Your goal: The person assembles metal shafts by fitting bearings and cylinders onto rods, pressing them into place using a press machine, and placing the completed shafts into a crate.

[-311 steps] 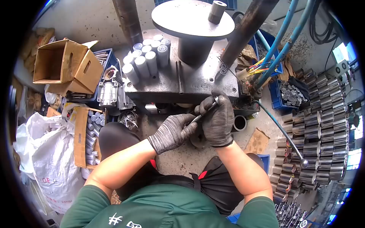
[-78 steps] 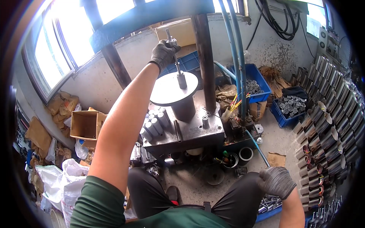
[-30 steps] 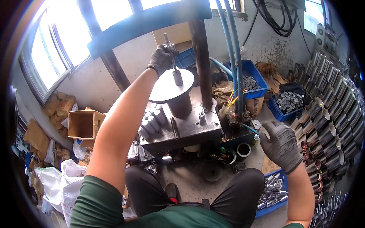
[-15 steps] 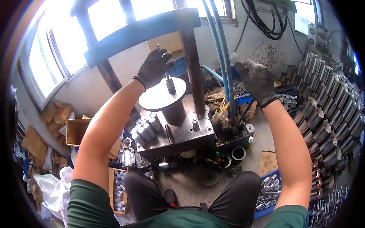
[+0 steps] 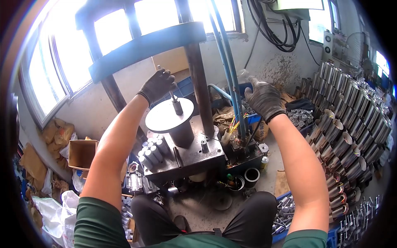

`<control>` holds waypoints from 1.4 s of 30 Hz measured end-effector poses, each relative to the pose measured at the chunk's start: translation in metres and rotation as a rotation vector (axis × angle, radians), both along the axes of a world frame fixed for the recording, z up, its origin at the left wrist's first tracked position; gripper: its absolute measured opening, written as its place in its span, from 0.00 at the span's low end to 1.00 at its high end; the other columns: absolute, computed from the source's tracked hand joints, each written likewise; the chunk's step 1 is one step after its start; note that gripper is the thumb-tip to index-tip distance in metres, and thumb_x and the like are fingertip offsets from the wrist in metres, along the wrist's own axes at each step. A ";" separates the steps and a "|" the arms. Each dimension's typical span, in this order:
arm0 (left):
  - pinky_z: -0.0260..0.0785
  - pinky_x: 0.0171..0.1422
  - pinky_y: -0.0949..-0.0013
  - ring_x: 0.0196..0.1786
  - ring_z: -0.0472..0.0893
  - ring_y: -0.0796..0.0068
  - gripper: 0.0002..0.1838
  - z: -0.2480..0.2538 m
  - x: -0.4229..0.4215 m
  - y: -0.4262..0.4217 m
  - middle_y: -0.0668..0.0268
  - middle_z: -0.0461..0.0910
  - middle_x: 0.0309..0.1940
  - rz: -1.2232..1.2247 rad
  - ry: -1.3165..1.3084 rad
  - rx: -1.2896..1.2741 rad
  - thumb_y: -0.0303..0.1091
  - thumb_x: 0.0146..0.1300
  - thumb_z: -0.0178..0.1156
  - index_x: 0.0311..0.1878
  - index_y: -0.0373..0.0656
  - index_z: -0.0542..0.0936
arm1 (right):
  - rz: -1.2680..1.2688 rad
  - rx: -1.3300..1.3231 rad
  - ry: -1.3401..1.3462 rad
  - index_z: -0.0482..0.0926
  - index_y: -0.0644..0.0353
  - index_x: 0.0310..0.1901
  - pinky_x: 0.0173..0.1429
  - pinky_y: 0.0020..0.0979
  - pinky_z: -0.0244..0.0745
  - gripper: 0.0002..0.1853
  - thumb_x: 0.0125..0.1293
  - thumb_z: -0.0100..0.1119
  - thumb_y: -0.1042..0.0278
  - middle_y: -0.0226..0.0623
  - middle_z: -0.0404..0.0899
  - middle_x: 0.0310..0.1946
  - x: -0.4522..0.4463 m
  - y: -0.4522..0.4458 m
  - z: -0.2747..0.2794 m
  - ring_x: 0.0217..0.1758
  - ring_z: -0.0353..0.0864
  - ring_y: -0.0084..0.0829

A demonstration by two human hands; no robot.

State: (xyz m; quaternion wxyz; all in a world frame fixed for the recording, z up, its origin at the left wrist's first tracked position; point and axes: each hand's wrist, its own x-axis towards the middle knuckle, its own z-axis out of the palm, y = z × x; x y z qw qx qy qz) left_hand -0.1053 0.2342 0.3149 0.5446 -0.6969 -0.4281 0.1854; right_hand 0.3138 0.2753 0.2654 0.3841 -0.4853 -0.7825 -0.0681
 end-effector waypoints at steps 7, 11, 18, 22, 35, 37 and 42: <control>0.62 0.80 0.52 0.71 0.76 0.60 0.09 0.011 0.000 -0.007 0.70 0.82 0.56 -0.057 -0.009 0.077 0.36 0.67 0.64 0.49 0.59 0.85 | -0.012 -0.040 -0.046 0.85 0.57 0.59 0.61 0.52 0.83 0.20 0.72 0.61 0.56 0.56 0.89 0.45 0.003 -0.006 0.000 0.52 0.89 0.55; 0.67 0.75 0.53 0.68 0.76 0.59 0.12 0.026 -0.013 -0.018 0.68 0.80 0.54 -0.089 -0.103 0.166 0.33 0.65 0.64 0.50 0.57 0.84 | -0.004 -0.041 -0.081 0.85 0.60 0.56 0.60 0.51 0.83 0.19 0.72 0.61 0.56 0.56 0.89 0.45 0.016 -0.011 -0.006 0.52 0.89 0.55; 0.73 0.66 0.53 0.63 0.78 0.56 0.25 -0.049 -0.025 -0.096 0.65 0.80 0.55 -0.293 -0.818 0.342 0.26 0.63 0.66 0.64 0.55 0.79 | 0.192 0.066 -0.252 0.82 0.61 0.45 0.64 0.50 0.80 0.12 0.67 0.65 0.62 0.49 0.87 0.39 0.066 -0.109 -0.050 0.47 0.88 0.49; 0.79 0.57 0.57 0.56 0.82 0.61 0.28 -0.151 0.013 -0.156 0.60 0.80 0.55 -0.527 -1.601 0.248 0.28 0.69 0.70 0.72 0.49 0.76 | 0.245 0.298 -0.373 0.84 0.58 0.50 0.80 0.65 0.55 0.17 0.60 0.67 0.63 0.40 0.86 0.40 0.067 -0.175 -0.079 0.54 0.85 0.46; 0.76 0.64 0.68 0.56 0.81 0.77 0.35 -0.307 0.108 -0.249 0.67 0.81 0.57 -0.652 -2.906 -0.684 0.41 0.70 0.75 0.74 0.41 0.71 | 0.555 -0.008 -0.021 0.86 0.58 0.53 0.63 0.49 0.81 0.18 0.60 0.66 0.76 0.45 0.86 0.55 -0.140 -0.065 -0.228 0.57 0.85 0.52; 0.77 0.61 0.68 0.55 0.81 0.76 0.35 -0.308 0.107 -0.247 0.67 0.81 0.55 -0.681 -2.958 -0.755 0.39 0.69 0.76 0.73 0.42 0.70 | 0.486 -0.059 -0.028 0.86 0.57 0.54 0.64 0.49 0.81 0.19 0.60 0.67 0.76 0.46 0.86 0.58 -0.152 -0.054 -0.244 0.59 0.85 0.51; 0.77 0.53 0.72 0.56 0.83 0.75 0.35 -0.307 0.101 -0.245 0.64 0.82 0.57 -0.635 -3.049 -0.620 0.43 0.68 0.77 0.71 0.44 0.70 | 0.478 -0.128 0.007 0.87 0.57 0.49 0.62 0.47 0.82 0.15 0.60 0.71 0.70 0.46 0.88 0.57 -0.171 -0.020 -0.273 0.56 0.87 0.52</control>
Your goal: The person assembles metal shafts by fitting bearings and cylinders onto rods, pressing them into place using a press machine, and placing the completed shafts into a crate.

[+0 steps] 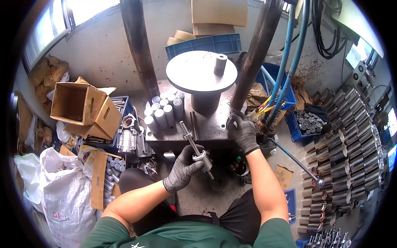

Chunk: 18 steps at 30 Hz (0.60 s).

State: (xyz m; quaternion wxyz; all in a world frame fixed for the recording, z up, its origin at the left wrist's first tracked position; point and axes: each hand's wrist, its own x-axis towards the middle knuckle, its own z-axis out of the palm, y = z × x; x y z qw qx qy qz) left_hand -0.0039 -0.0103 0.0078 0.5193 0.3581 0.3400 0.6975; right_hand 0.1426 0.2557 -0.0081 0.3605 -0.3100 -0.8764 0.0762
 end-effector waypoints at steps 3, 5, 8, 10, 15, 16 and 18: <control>0.77 0.67 0.63 0.58 0.82 0.72 0.31 0.008 -0.009 -0.002 0.64 0.80 0.56 0.031 -0.054 -0.097 0.40 0.71 0.74 0.70 0.42 0.70 | 0.029 0.045 0.056 0.86 0.58 0.47 0.62 0.46 0.83 0.13 0.60 0.71 0.71 0.47 0.89 0.55 -0.007 0.010 -0.012 0.56 0.88 0.52; 0.77 0.68 0.63 0.60 0.81 0.71 0.32 0.007 -0.013 0.002 0.63 0.80 0.57 0.068 -0.087 -0.098 0.41 0.70 0.75 0.70 0.42 0.70 | 0.082 -0.029 0.120 0.86 0.58 0.46 0.60 0.46 0.83 0.12 0.60 0.72 0.72 0.47 0.89 0.54 -0.008 0.024 -0.025 0.55 0.88 0.52; 0.81 0.68 0.55 0.62 0.86 0.58 0.32 -0.009 -0.018 0.008 0.56 0.82 0.60 0.151 -0.028 -0.090 0.42 0.71 0.73 0.70 0.45 0.68 | 0.091 -0.118 0.148 0.86 0.61 0.42 0.59 0.43 0.82 0.09 0.59 0.73 0.74 0.46 0.88 0.50 -0.006 0.018 -0.014 0.53 0.87 0.48; 0.81 0.68 0.55 0.62 0.86 0.56 0.32 0.001 -0.022 0.007 0.55 0.82 0.60 0.172 -0.061 -0.091 0.42 0.71 0.74 0.70 0.43 0.68 | 0.081 -0.119 0.185 0.86 0.62 0.40 0.60 0.41 0.82 0.08 0.59 0.73 0.75 0.45 0.88 0.49 -0.007 0.006 0.004 0.52 0.87 0.45; 0.80 0.66 0.61 0.59 0.84 0.64 0.28 0.013 -0.031 0.011 0.56 0.82 0.55 0.326 -0.180 0.009 0.32 0.74 0.69 0.69 0.42 0.66 | 0.191 -0.845 0.555 0.86 0.65 0.39 0.56 0.32 0.79 0.07 0.63 0.75 0.74 0.36 0.87 0.48 0.006 -0.034 0.021 0.50 0.84 0.26; 0.80 0.65 0.61 0.58 0.84 0.65 0.27 0.012 -0.034 0.012 0.57 0.81 0.54 0.357 -0.209 0.014 0.29 0.74 0.68 0.70 0.42 0.66 | 0.210 -1.046 0.578 0.86 0.64 0.40 0.56 0.31 0.79 0.06 0.64 0.75 0.74 0.35 0.87 0.48 0.011 -0.046 0.023 0.50 0.83 0.24; 0.80 0.66 0.61 0.57 0.84 0.66 0.27 0.017 -0.037 0.013 0.59 0.80 0.53 0.412 -0.191 0.008 0.28 0.74 0.68 0.70 0.43 0.66 | 0.349 -1.179 0.617 0.86 0.64 0.49 0.57 0.29 0.81 0.12 0.64 0.73 0.77 0.34 0.87 0.45 0.012 -0.079 0.025 0.46 0.85 0.25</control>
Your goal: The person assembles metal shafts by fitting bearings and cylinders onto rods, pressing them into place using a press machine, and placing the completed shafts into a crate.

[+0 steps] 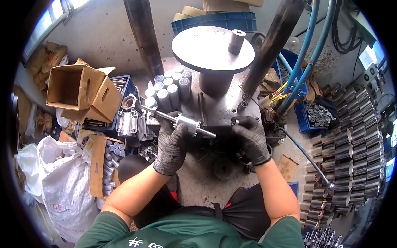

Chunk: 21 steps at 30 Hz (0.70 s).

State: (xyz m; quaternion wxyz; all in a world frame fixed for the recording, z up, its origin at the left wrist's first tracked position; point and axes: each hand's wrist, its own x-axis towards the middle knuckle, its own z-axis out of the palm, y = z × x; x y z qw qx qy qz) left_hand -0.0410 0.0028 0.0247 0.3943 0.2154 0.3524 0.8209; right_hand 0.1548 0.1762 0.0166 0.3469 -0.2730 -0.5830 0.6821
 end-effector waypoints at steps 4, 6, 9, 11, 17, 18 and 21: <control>0.80 0.64 0.63 0.55 0.84 0.69 0.29 0.001 0.006 0.000 0.60 0.80 0.53 -0.010 -0.033 0.008 0.34 0.74 0.69 0.71 0.42 0.66 | 0.206 -0.192 0.030 0.83 0.68 0.57 0.60 0.34 0.85 0.20 0.65 0.74 0.75 0.43 0.89 0.48 -0.010 -0.047 0.029 0.51 0.88 0.31; 0.79 0.63 0.65 0.54 0.84 0.71 0.34 -0.004 0.010 0.002 0.62 0.80 0.51 0.010 0.093 -0.035 0.45 0.73 0.71 0.71 0.39 0.66 | 0.214 -0.211 -0.023 0.82 0.69 0.59 0.59 0.33 0.86 0.21 0.67 0.74 0.74 0.44 0.90 0.48 -0.005 -0.048 0.019 0.51 0.90 0.32; 0.79 0.63 0.65 0.53 0.85 0.71 0.36 -0.003 0.013 0.004 0.61 0.81 0.51 -0.019 0.101 -0.016 0.46 0.71 0.74 0.71 0.40 0.66 | 0.191 -0.264 -0.039 0.82 0.70 0.61 0.57 0.32 0.87 0.22 0.68 0.74 0.73 0.44 0.90 0.48 0.001 -0.052 0.021 0.49 0.90 0.30; 0.79 0.64 0.65 0.52 0.85 0.69 0.37 -0.003 0.015 0.005 0.61 0.82 0.51 -0.029 0.106 0.002 0.47 0.70 0.75 0.71 0.40 0.66 | 0.174 -0.258 -0.062 0.82 0.69 0.61 0.57 0.31 0.86 0.22 0.68 0.75 0.73 0.43 0.90 0.48 0.004 -0.051 0.017 0.49 0.90 0.29; 0.78 0.65 0.64 0.58 0.83 0.68 0.36 -0.012 0.027 0.001 0.59 0.80 0.56 -0.054 0.281 -0.061 0.45 0.70 0.75 0.71 0.42 0.66 | 0.154 -0.122 -0.149 0.80 0.68 0.65 0.58 0.30 0.85 0.25 0.70 0.74 0.71 0.36 0.89 0.51 0.010 -0.058 0.002 0.50 0.88 0.26; 0.77 0.67 0.64 0.60 0.81 0.68 0.37 -0.014 0.029 0.000 0.59 0.79 0.57 -0.054 0.349 -0.110 0.47 0.70 0.75 0.72 0.42 0.66 | 0.153 -0.093 -0.157 0.79 0.68 0.66 0.57 0.30 0.84 0.25 0.71 0.73 0.69 0.34 0.89 0.52 0.010 -0.059 0.001 0.50 0.87 0.25; 0.74 0.70 0.64 0.64 0.77 0.69 0.40 -0.023 0.030 0.000 0.61 0.76 0.60 -0.171 0.185 -0.151 0.47 0.72 0.73 0.78 0.42 0.63 | 0.155 0.092 -0.200 0.78 0.67 0.68 0.57 0.34 0.84 0.26 0.76 0.68 0.61 0.41 0.90 0.49 0.010 -0.059 -0.002 0.49 0.90 0.34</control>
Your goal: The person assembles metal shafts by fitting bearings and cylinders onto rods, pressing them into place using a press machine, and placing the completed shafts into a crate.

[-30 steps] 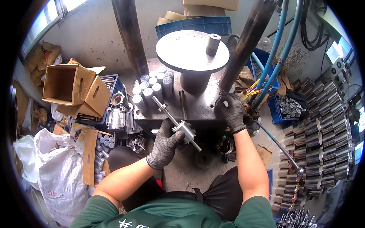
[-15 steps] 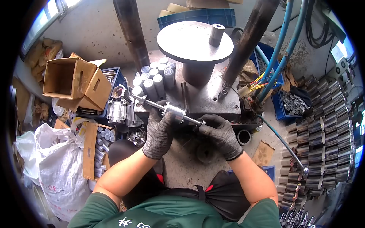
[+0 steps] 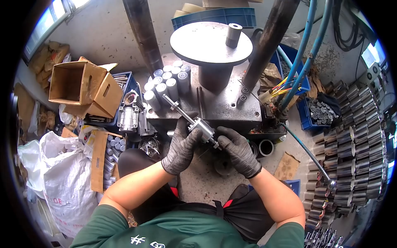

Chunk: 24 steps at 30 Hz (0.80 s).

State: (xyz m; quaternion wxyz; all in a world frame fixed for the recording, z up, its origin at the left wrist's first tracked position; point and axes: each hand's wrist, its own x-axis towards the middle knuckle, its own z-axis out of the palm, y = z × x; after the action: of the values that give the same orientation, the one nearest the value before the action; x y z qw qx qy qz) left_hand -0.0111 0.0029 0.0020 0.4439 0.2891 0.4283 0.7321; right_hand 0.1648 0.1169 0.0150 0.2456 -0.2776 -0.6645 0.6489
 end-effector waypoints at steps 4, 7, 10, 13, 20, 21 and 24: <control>0.77 0.68 0.63 0.62 0.80 0.72 0.39 -0.011 0.014 -0.011 0.65 0.78 0.62 -0.195 -0.100 -0.127 0.47 0.77 0.67 0.82 0.49 0.60 | 0.313 0.706 -0.445 0.77 0.65 0.68 0.57 0.45 0.82 0.28 0.77 0.61 0.53 0.61 0.86 0.45 0.013 0.010 0.049 0.52 0.88 0.57; 0.82 0.62 0.60 0.60 0.82 0.72 0.33 -0.026 0.029 -0.024 0.67 0.79 0.58 -0.347 -0.079 -0.238 0.46 0.78 0.66 0.79 0.51 0.63 | 0.206 0.562 -0.438 0.83 0.65 0.59 0.55 0.45 0.83 0.23 0.73 0.67 0.54 0.56 0.88 0.43 0.039 0.034 0.035 0.50 0.89 0.54; 0.85 0.57 0.56 0.54 0.84 0.70 0.32 -0.022 0.036 -0.036 0.65 0.81 0.53 -0.474 -0.151 -0.439 0.47 0.77 0.67 0.76 0.49 0.65 | 0.108 0.743 -0.388 0.85 0.66 0.57 0.53 0.40 0.84 0.17 0.70 0.69 0.68 0.51 0.88 0.45 0.059 0.040 0.058 0.48 0.90 0.47; 0.87 0.55 0.52 0.53 0.85 0.69 0.32 -0.033 0.034 -0.034 0.64 0.81 0.52 -0.501 -0.133 -0.468 0.47 0.76 0.67 0.75 0.50 0.65 | 0.001 0.761 -0.355 0.85 0.67 0.54 0.52 0.37 0.83 0.13 0.69 0.65 0.78 0.48 0.88 0.44 0.071 0.025 0.092 0.46 0.90 0.43; 0.87 0.52 0.53 0.51 0.85 0.70 0.29 -0.029 0.020 -0.009 0.66 0.82 0.51 -0.439 -0.153 -0.459 0.45 0.75 0.69 0.72 0.50 0.70 | 0.049 1.365 -0.583 0.82 0.61 0.46 0.45 0.49 0.79 0.11 0.60 0.65 0.79 0.48 0.83 0.37 0.131 0.007 0.165 0.40 0.84 0.54; 0.87 0.52 0.53 0.51 0.85 0.71 0.30 -0.029 0.018 -0.007 0.66 0.82 0.51 -0.435 -0.144 -0.458 0.45 0.75 0.69 0.74 0.50 0.69 | 0.062 1.408 -0.674 0.81 0.60 0.45 0.45 0.51 0.79 0.11 0.60 0.65 0.78 0.48 0.83 0.36 0.142 0.007 0.174 0.40 0.84 0.54; 0.87 0.52 0.54 0.54 0.84 0.71 0.36 -0.035 0.008 0.003 0.66 0.82 0.53 -0.434 -0.136 -0.432 0.43 0.75 0.69 0.79 0.48 0.66 | 0.126 1.345 -1.003 0.83 0.59 0.49 0.47 0.53 0.80 0.14 0.61 0.65 0.71 0.51 0.84 0.38 0.179 0.020 0.188 0.41 0.85 0.55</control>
State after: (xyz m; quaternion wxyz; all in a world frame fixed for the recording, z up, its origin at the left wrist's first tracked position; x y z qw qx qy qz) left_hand -0.0033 0.0060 -0.0335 0.6686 0.2230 0.4716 0.5299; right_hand 0.3441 0.1367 0.2032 -0.0025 -0.2900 -0.9542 -0.0731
